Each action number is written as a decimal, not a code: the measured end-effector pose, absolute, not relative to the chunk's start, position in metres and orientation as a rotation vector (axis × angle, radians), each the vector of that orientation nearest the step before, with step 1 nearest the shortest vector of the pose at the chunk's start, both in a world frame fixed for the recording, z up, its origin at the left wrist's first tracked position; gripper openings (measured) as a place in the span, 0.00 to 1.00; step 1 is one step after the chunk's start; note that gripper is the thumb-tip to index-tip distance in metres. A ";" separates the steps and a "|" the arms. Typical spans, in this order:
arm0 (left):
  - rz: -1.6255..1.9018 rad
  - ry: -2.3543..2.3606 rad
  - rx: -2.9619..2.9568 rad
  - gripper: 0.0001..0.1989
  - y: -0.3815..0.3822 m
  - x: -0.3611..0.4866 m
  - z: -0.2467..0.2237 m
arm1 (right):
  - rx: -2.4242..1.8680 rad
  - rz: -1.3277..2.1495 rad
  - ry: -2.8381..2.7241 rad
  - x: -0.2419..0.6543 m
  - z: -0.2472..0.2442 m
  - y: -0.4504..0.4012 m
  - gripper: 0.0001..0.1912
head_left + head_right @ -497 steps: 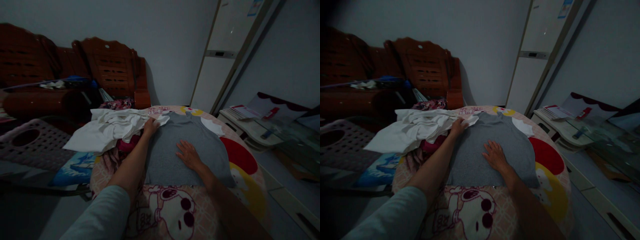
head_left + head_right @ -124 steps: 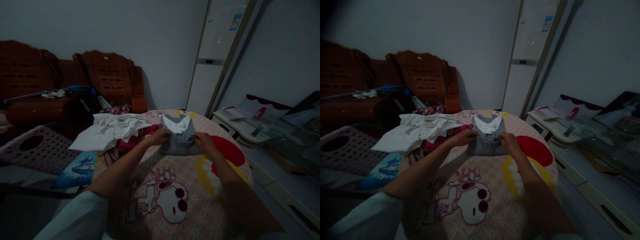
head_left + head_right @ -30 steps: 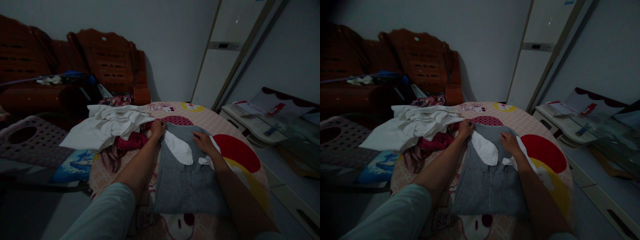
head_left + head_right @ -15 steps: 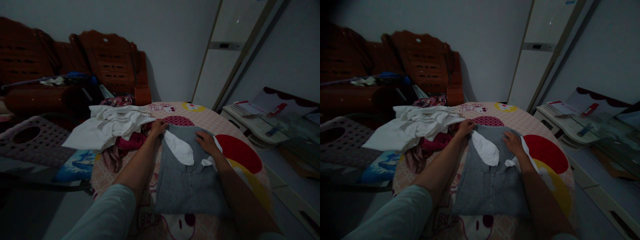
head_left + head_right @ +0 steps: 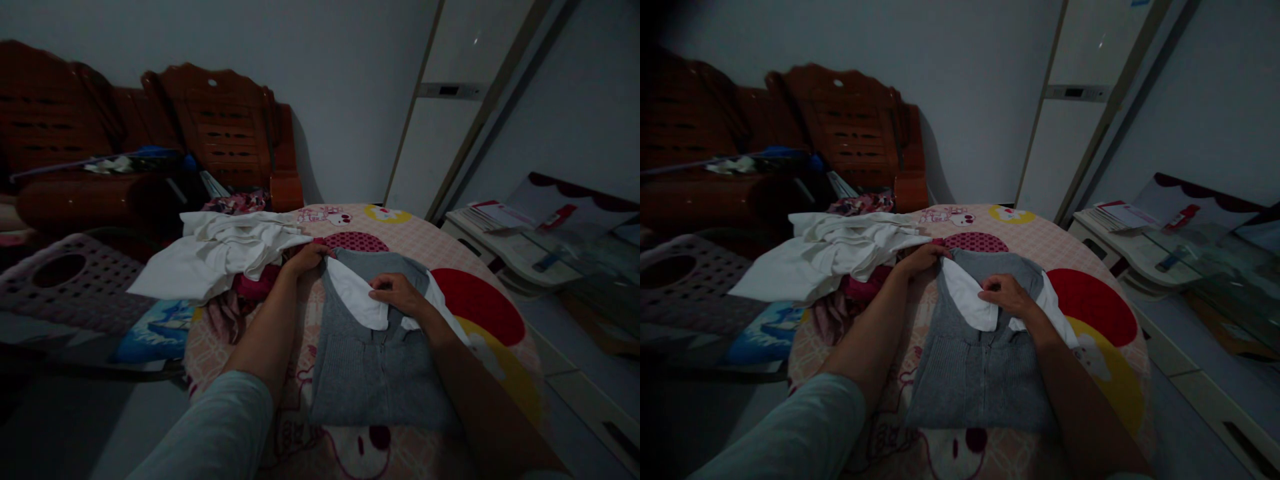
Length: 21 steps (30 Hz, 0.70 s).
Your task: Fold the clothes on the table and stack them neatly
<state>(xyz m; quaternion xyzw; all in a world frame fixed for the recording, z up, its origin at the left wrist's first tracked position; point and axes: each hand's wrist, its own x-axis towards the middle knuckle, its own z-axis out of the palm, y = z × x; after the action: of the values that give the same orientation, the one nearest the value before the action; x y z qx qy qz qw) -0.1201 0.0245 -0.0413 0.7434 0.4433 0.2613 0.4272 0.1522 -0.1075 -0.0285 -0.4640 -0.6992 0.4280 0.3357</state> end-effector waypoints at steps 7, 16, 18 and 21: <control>0.626 1.196 2.145 0.18 0.029 -0.117 -0.038 | -1.359 1.374 -1.589 0.139 -0.032 -0.112 0.18; 0.594 1.152 2.207 0.15 0.026 -0.120 -0.038 | -1.251 1.595 -1.407 0.133 -0.028 -0.115 0.32; 0.661 1.132 2.197 0.14 0.027 -0.119 -0.037 | -1.253 1.602 -1.402 0.134 -0.029 -0.115 0.34; 0.801 1.078 2.165 0.12 0.026 -0.116 -0.033 | -1.261 1.617 -1.481 0.134 -0.032 -0.115 0.43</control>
<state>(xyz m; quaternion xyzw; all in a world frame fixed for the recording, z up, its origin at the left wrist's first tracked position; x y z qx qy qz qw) -0.1164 0.0259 -0.0333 0.8126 0.4047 0.3006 0.2926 0.1342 -0.1150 -0.0323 -0.4753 -0.5582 0.6096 0.3014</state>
